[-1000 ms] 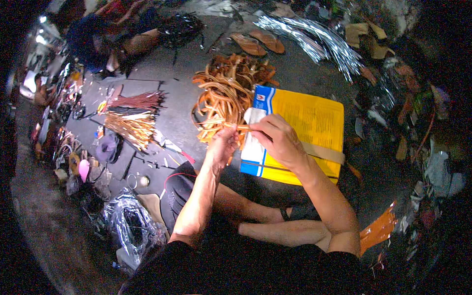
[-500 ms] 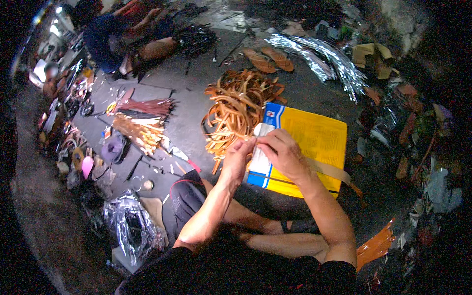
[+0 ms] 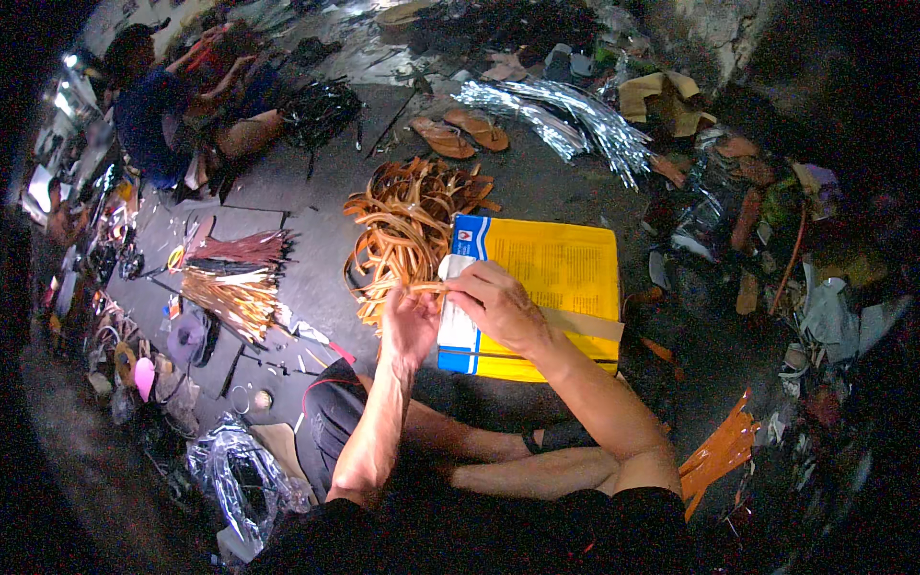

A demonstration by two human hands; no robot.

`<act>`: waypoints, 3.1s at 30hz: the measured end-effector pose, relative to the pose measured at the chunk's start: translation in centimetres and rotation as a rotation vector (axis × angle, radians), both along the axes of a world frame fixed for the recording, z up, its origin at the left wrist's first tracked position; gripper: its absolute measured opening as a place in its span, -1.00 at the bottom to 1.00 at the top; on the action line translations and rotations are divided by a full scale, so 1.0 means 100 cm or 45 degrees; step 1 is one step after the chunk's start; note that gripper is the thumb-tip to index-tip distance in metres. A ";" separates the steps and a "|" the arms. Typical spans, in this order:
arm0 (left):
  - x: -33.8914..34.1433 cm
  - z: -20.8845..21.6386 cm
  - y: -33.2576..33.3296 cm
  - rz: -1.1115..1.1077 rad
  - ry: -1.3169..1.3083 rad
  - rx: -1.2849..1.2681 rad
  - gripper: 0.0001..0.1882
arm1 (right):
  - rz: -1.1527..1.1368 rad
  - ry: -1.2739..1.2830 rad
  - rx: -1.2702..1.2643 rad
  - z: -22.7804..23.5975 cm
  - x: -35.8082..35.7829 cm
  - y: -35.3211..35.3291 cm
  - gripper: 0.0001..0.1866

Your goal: The person sits on the floor and repeatedly pulls long tan leather strips through a yellow box with a sharp edge to cut them into shorter pieces. The cut pieces are placed in a pile on the floor.

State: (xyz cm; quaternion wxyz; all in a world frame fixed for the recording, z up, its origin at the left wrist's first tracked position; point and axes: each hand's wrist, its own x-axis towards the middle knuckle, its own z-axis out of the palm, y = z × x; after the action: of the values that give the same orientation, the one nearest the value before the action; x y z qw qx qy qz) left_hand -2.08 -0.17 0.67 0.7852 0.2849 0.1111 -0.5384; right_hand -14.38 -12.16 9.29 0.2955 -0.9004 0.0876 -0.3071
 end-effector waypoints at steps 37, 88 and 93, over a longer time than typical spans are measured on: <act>0.019 -0.004 0.001 -0.141 -0.609 0.290 -0.84 | -0.001 0.021 -0.022 -0.008 -0.006 -0.005 -0.87; 0.148 0.019 0.028 -0.022 -0.772 0.044 -0.70 | -0.239 0.297 -0.475 0.004 -0.067 0.036 -0.63; 0.149 0.059 0.003 -0.234 -1.067 -0.077 -0.43 | -0.637 0.070 -0.197 0.026 -0.185 0.023 -0.75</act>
State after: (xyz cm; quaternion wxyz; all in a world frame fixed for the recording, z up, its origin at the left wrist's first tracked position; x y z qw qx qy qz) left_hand 12.87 0.08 6.57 0.7193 0.4647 -0.2589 -0.4468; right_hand -32.91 -9.91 11.94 0.1380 -0.8787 0.2920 -0.3517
